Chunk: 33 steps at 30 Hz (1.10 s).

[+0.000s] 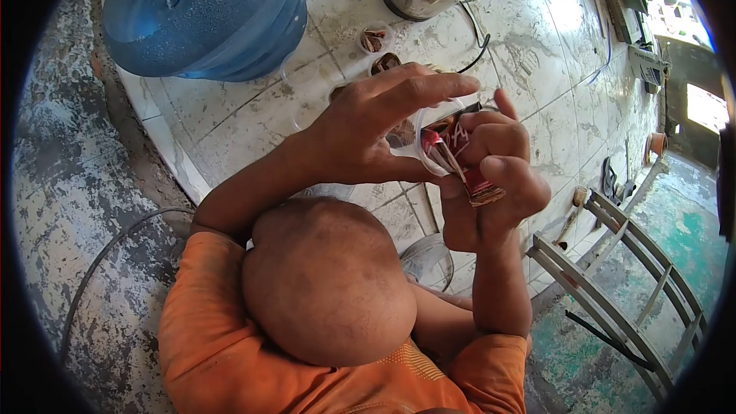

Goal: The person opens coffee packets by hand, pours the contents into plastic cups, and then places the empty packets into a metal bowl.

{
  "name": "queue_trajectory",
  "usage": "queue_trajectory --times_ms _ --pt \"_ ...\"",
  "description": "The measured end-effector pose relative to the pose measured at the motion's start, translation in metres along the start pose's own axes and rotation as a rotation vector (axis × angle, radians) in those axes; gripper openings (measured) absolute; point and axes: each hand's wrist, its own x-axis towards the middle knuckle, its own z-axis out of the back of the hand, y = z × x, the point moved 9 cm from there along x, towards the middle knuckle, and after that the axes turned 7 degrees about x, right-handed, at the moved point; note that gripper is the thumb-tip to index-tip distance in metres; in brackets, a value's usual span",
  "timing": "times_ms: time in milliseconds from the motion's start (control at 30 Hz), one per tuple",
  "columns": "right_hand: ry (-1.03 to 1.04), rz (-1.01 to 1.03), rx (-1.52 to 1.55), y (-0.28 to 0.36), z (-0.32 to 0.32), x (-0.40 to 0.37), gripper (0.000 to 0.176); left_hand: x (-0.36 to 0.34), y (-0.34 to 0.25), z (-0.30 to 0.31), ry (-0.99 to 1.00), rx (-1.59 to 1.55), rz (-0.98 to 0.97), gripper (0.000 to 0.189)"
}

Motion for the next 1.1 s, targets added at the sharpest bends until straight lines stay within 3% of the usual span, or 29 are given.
queue_trajectory --times_ms 167,233,467,600,700,800,833,867,1100 --pt "-0.08 0.052 0.075 0.001 -0.007 -0.004 0.052 0.001 -0.002 -0.004 -0.014 -0.066 -0.04 0.091" --pt "-0.219 0.069 0.056 0.009 0.002 -0.003 0.053 0.001 -0.001 -0.005 0.002 -0.12 -0.013 0.092" --pt "-0.201 -0.005 -0.054 0.014 0.011 -0.005 0.064 -0.001 0.005 -0.01 0.021 -0.195 0.038 0.091" --pt "-0.194 -0.048 -0.049 0.015 0.011 -0.001 0.063 -0.001 0.0 -0.008 -0.014 -0.227 -0.016 0.091" --pt "-0.134 -0.043 -0.082 0.014 0.012 0.0 0.059 -0.002 0.006 -0.009 0.023 -0.228 0.045 0.091" --pt "-0.023 0.023 -0.058 0.019 -0.007 0.0 0.055 -0.002 -0.003 -0.007 0.025 -0.222 -0.029 0.09" --pt "-0.024 -0.036 -0.095 0.018 0.0 0.001 0.057 -0.003 -0.001 -0.01 0.031 -0.242 -0.008 0.091" --pt "-0.16 -0.034 -0.096 0.018 0.013 0.002 0.057 -0.004 0.003 -0.012 0.031 -0.259 0.018 0.091" --pt "-0.059 -0.012 -0.009 0.013 0.0 0.0 0.061 -0.004 -0.001 -0.012 0.041 -0.292 -0.007 0.092"
